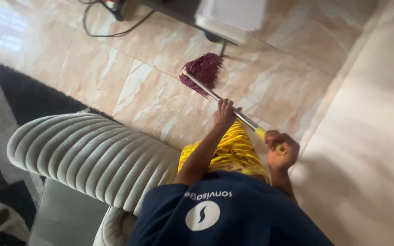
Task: Mop the tiled floor in a residential environment.
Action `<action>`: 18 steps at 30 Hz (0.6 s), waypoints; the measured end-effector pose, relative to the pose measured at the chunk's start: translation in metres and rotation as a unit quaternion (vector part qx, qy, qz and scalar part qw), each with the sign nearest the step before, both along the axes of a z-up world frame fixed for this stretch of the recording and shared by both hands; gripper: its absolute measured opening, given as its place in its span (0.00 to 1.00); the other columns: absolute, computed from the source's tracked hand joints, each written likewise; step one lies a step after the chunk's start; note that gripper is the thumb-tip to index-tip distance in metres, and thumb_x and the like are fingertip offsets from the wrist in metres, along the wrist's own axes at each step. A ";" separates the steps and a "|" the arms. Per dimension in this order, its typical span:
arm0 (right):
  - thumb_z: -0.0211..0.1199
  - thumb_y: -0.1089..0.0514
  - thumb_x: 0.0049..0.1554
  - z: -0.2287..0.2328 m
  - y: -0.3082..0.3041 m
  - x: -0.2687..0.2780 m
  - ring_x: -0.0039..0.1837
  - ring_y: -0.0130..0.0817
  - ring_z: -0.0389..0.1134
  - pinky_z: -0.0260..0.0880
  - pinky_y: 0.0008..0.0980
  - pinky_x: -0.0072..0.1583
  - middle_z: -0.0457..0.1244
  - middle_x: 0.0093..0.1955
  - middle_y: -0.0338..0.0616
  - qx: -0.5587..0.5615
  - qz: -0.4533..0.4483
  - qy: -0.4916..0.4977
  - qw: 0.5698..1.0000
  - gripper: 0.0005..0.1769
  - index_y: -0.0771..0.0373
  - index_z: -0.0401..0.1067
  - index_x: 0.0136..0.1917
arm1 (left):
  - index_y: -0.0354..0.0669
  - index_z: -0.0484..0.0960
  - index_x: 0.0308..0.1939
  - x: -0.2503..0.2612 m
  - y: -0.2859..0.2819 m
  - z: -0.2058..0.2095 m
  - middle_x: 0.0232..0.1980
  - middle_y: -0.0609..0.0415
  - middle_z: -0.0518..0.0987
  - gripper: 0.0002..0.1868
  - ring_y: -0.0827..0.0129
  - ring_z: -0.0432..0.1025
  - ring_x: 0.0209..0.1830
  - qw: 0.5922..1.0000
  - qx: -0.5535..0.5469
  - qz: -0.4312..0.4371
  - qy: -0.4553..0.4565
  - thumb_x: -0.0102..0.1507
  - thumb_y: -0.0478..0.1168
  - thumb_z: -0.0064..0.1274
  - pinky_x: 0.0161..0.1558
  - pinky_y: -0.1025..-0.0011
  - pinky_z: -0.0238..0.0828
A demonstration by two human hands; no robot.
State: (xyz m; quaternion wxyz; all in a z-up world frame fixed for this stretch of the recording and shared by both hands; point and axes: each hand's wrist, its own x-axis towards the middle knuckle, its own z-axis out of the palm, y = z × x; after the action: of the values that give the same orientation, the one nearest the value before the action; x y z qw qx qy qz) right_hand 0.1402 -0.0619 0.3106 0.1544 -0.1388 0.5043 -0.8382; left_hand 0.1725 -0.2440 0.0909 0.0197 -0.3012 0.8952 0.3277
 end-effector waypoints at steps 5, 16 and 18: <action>0.48 0.58 0.53 0.003 -0.063 -0.006 0.36 0.37 0.55 0.56 0.35 0.43 0.58 0.32 0.53 0.069 0.106 0.042 0.991 0.18 0.77 0.72 0.42 | 0.47 0.81 0.49 0.004 -0.061 -0.071 0.69 0.43 0.71 0.23 0.37 0.64 0.67 0.994 -0.055 0.067 0.063 0.60 0.59 0.59 0.46 0.45 0.75; 0.49 0.60 0.53 -0.028 -0.268 -0.018 0.42 0.37 0.58 0.61 0.39 0.53 0.59 0.35 0.47 0.041 0.122 0.128 0.983 0.12 0.71 0.69 0.39 | 0.50 0.80 0.48 -0.024 -0.275 -0.110 0.70 0.46 0.73 0.15 0.40 0.68 0.67 0.994 -0.048 0.023 0.100 0.64 0.51 0.60 0.43 0.50 0.77; 0.49 0.60 0.52 -0.047 -0.308 -0.020 0.38 0.33 0.55 0.56 0.30 0.42 0.62 0.37 0.52 0.094 0.140 0.058 0.984 0.14 0.74 0.70 0.39 | 0.52 0.78 0.49 -0.031 -0.320 -0.104 0.70 0.50 0.74 0.16 0.48 0.71 0.67 0.986 -0.029 0.054 0.156 0.62 0.51 0.60 0.49 0.53 0.79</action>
State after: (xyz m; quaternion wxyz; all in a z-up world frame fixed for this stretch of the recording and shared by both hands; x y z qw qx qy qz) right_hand 0.1207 -0.3698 0.2636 0.2531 -0.2410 0.5647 -0.7476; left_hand 0.1412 -0.5636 -0.0128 -0.1461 -0.2946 0.8789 0.3455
